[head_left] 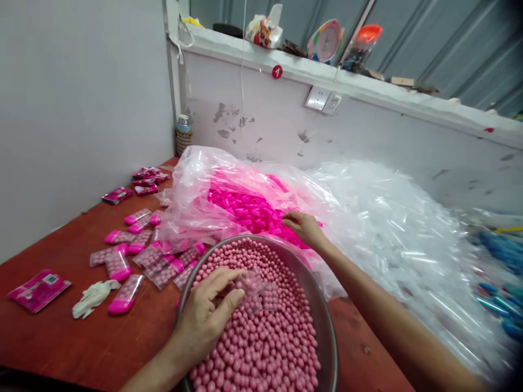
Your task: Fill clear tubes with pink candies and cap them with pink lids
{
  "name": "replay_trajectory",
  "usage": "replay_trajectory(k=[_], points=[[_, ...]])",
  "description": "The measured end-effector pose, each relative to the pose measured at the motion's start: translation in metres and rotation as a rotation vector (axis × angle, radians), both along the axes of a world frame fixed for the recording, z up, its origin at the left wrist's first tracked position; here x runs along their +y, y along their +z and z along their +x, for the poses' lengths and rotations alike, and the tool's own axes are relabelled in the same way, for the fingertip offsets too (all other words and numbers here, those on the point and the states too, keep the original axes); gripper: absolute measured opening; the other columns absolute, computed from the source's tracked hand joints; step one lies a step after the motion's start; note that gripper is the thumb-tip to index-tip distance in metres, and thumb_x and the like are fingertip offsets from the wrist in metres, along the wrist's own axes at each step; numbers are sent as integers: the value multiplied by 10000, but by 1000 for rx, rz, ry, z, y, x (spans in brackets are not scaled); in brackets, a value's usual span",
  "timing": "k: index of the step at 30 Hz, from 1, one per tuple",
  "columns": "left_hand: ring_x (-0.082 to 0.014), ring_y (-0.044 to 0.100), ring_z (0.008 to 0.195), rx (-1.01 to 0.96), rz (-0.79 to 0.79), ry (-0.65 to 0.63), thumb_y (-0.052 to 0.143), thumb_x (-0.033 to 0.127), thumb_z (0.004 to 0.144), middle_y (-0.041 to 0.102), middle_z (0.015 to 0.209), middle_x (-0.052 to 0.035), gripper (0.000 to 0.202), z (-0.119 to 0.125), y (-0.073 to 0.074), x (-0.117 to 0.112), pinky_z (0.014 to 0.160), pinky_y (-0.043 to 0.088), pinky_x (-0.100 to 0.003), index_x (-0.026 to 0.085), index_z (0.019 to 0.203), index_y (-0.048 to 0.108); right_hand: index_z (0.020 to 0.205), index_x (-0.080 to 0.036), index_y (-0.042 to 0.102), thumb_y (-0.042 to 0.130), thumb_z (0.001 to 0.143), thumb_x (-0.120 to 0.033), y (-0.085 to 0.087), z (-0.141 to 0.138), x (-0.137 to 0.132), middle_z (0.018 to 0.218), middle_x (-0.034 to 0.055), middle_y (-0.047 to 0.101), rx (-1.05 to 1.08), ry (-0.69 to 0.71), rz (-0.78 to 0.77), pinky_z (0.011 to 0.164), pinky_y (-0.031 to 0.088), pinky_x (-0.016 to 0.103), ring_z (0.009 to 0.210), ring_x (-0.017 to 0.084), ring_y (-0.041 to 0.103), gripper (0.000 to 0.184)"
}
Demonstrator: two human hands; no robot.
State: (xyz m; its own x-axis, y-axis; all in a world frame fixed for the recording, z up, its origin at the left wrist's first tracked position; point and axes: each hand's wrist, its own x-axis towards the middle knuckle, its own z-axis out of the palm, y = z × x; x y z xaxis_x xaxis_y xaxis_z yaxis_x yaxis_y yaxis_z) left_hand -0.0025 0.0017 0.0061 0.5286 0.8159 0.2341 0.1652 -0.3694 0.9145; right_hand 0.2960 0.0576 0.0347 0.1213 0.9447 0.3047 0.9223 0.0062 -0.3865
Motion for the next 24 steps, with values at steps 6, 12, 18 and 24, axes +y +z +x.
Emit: replay_trajectory(k=[6,12,18,24], points=[[-162,606,944,-104,-138,19,553,300,833,652,1041,0,227,-2,-2,0,854,466,-265,270,1048,620,935,-189,664,621,743,-277,-13,4,38,883,66,703,-108,-43,-44,693,450,284,787,202,635,216],[-166,609,971,-133,-203,35,561,293,831,675,1048,6,234,-2,-2,3,840,474,-251,259,1053,627,943,-176,658,619,752,-300,-18,-1,41,952,109,686,-157,-70,-39,711,452,335,850,256,626,231],[-155,620,941,-125,-90,105,541,242,845,693,1017,9,207,2,-1,2,847,465,-252,242,1023,644,1010,-171,596,533,838,-337,20,-49,-19,893,48,675,78,157,25,708,476,260,801,175,631,248],[-155,626,913,-107,39,67,516,201,864,695,1005,-13,244,2,4,-5,831,467,-272,232,1072,639,1039,-201,573,526,862,-233,35,-110,-88,901,42,661,146,620,5,704,470,239,799,147,611,186]])
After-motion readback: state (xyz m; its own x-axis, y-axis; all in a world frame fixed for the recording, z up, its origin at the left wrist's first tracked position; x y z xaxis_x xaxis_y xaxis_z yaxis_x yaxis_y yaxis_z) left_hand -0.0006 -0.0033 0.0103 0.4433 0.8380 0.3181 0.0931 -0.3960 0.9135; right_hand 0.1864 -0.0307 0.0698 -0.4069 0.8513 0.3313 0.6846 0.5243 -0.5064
